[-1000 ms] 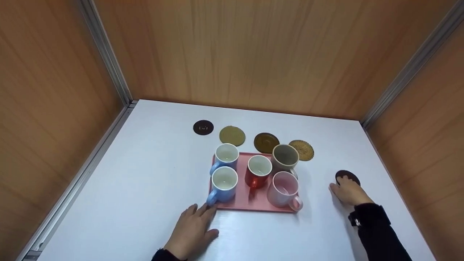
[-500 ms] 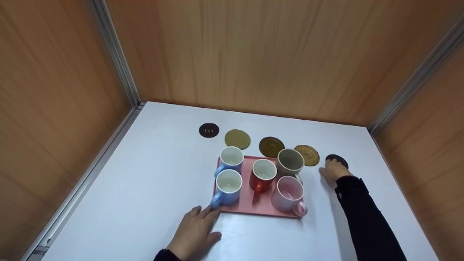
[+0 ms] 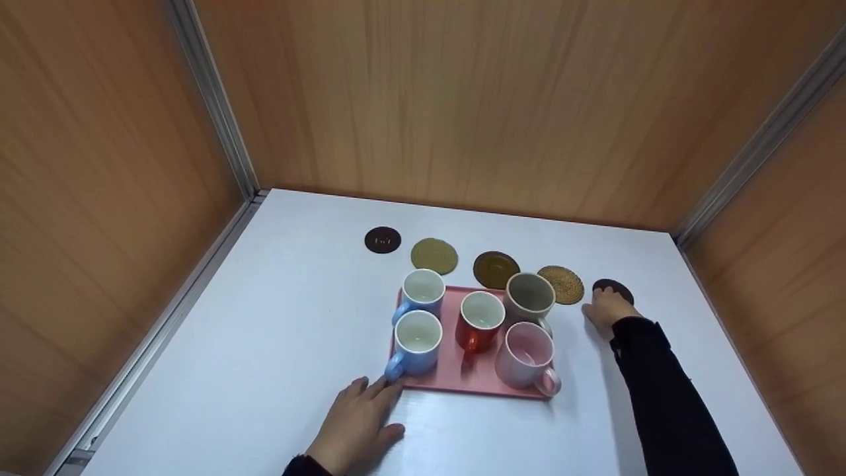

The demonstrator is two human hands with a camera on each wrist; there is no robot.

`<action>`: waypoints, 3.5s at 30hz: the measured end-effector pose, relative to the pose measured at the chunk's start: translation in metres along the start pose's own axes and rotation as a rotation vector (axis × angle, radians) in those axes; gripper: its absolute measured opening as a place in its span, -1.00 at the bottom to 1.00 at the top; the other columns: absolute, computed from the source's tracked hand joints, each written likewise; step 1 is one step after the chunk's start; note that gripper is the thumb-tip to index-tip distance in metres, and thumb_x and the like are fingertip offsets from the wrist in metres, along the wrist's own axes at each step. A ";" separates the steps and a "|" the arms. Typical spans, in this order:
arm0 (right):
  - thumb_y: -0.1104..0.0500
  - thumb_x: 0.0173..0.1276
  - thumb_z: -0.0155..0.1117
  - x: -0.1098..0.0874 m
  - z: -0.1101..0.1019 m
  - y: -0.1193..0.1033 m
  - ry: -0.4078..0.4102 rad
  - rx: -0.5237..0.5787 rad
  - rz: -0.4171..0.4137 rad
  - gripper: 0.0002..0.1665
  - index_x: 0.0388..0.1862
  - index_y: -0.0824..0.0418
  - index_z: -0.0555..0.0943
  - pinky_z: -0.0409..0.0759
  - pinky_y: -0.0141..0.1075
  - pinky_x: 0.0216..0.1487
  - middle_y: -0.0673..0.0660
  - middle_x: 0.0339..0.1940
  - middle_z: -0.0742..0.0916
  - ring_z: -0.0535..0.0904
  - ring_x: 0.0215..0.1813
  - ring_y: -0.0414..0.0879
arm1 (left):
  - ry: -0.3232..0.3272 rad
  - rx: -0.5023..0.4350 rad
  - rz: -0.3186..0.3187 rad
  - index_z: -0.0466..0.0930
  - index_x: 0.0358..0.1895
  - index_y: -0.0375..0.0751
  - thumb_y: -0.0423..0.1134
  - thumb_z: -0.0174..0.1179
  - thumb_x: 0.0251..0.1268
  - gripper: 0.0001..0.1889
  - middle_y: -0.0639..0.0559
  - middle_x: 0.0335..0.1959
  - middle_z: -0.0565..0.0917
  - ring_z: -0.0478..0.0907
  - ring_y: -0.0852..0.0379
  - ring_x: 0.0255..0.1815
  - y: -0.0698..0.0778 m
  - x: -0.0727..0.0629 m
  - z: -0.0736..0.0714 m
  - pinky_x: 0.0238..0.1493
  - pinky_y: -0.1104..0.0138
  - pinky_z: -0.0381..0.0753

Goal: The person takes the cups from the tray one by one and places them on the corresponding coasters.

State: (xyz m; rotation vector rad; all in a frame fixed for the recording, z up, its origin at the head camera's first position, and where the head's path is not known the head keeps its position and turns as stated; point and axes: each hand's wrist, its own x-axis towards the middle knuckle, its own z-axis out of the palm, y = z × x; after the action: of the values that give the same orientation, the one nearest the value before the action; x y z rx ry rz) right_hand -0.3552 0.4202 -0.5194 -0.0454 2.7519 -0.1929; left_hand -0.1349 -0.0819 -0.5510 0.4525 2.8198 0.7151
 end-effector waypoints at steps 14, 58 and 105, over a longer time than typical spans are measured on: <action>-0.03 0.74 -0.03 -0.072 0.000 -0.016 0.347 0.347 -0.043 -0.26 0.49 0.62 0.35 0.41 0.39 0.48 0.71 0.47 0.42 0.38 0.49 0.61 | 0.078 -0.033 0.020 0.68 0.30 -0.13 0.01 0.40 0.41 -0.51 -0.18 0.25 0.74 0.63 -0.22 0.29 0.010 0.004 -0.002 0.32 -0.19 0.60; -0.06 0.65 0.27 -0.181 0.094 -0.122 0.426 0.713 -0.016 -0.70 -0.09 0.13 0.74 0.60 -0.41 -0.21 0.05 -0.21 0.81 0.64 -0.16 -0.20 | 0.268 -0.703 -0.107 0.56 -0.38 -0.22 -0.01 0.10 0.71 -0.57 0.10 -0.54 0.52 0.46 0.20 -0.49 0.005 0.037 -0.015 -0.44 0.41 0.45; -0.15 0.71 0.11 -0.164 0.100 -0.107 0.269 0.868 0.094 -0.51 -0.07 0.24 0.71 0.63 -0.40 -0.15 0.06 -0.15 0.78 0.59 -0.17 -0.17 | 0.535 -0.854 -0.222 0.51 -0.07 -0.33 -0.20 -0.21 0.82 -0.66 -0.15 -0.18 0.64 0.70 0.08 -0.28 -0.052 0.219 -0.102 -0.28 0.41 0.64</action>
State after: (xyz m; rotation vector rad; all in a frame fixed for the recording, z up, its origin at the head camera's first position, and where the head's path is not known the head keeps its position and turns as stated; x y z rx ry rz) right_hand -0.1646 0.3112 -0.5356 0.3597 2.6611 -1.4146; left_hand -0.3785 -0.0953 -0.5135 -0.2304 2.5386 2.0661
